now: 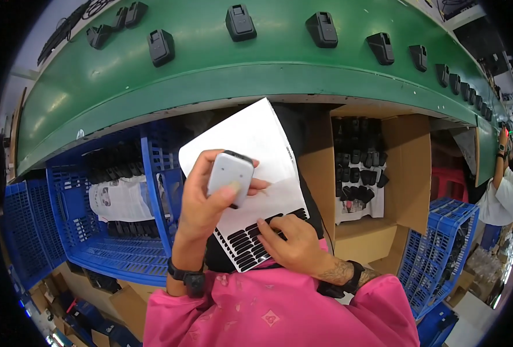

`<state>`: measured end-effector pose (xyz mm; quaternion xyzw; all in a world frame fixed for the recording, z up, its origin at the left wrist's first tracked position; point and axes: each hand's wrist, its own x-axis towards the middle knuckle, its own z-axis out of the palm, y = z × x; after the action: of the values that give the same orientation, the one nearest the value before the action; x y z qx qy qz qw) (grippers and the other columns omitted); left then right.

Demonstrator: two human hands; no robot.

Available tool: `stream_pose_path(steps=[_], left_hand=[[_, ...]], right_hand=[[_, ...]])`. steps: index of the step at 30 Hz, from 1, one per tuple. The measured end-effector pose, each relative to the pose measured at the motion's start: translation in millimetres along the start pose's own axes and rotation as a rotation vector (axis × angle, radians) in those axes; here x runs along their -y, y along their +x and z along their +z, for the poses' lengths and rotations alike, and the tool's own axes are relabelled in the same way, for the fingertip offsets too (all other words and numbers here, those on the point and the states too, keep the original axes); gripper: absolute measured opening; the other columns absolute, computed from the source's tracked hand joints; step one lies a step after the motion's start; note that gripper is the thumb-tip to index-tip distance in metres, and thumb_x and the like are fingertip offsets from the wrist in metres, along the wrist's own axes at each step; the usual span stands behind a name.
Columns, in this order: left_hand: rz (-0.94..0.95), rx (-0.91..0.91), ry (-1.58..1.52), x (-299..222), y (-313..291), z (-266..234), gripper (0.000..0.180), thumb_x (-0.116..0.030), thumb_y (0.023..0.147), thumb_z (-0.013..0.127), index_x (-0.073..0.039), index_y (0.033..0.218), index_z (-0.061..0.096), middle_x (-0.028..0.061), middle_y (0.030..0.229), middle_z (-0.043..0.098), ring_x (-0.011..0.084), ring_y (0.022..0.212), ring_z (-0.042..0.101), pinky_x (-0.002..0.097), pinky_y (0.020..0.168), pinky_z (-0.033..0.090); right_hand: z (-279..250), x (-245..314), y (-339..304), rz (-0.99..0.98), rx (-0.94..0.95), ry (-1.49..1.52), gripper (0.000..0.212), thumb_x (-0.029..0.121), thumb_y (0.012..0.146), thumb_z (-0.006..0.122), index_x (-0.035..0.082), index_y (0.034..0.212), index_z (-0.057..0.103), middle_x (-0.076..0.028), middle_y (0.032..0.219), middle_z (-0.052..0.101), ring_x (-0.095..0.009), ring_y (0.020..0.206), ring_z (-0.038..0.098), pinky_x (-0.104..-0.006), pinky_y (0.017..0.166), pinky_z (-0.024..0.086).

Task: The person picks up a black plastic base from a blue crate, peels a sticker from a sheet, and presses it onto the bottom of the base before placing it onto a green conveyor belt.

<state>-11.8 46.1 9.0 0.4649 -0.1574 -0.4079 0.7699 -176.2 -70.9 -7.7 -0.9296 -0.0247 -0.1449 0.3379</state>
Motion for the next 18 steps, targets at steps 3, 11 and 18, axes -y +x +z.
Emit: stream_pose_path(steps=[3,11,18], left_hand=[[-0.008,0.015,-0.127,13.7,3.3,5.5,0.041,-0.015,0.09,0.056,-0.001,0.123,0.036,0.0168,0.11,0.057,0.0262,0.099,0.062,0.0375,0.086,0.05],[0.033,0.078,-0.284,25.8,4.0,-0.5,0.066,-0.056,0.096,0.033,-0.003,0.135,0.027,0.0171,0.114,0.052,0.0243,0.094,0.059,0.0374,0.083,0.047],[-0.011,-0.021,-0.129,22.0,1.6,7.7,0.049,-0.032,0.098,0.043,-0.001,0.132,0.026,0.0166,0.116,0.051,0.0248,0.098,0.059,0.0375,0.085,0.048]], right_hand=[[11.4,-2.4,-6.9,0.024,-0.003,-0.076,0.035,0.004,0.068,0.074,-0.001,0.101,0.064,-0.007,0.08,0.054,-0.023,0.071,0.056,-0.0324,0.059,0.046],[22.4,-3.2,-16.2,0.223,-0.068,0.159,0.018,0.002,0.07,0.072,0.002,0.084,0.06,-0.009,0.08,0.054,-0.024,0.069,0.055,-0.0317,0.06,0.045],[-30.8,7.1,9.2,0.539,0.171,0.857,0.012,-0.003,0.077,0.066,0.001,0.08,0.055,-0.007,0.085,0.053,-0.013,0.076,0.05,-0.0257,0.07,0.041]])
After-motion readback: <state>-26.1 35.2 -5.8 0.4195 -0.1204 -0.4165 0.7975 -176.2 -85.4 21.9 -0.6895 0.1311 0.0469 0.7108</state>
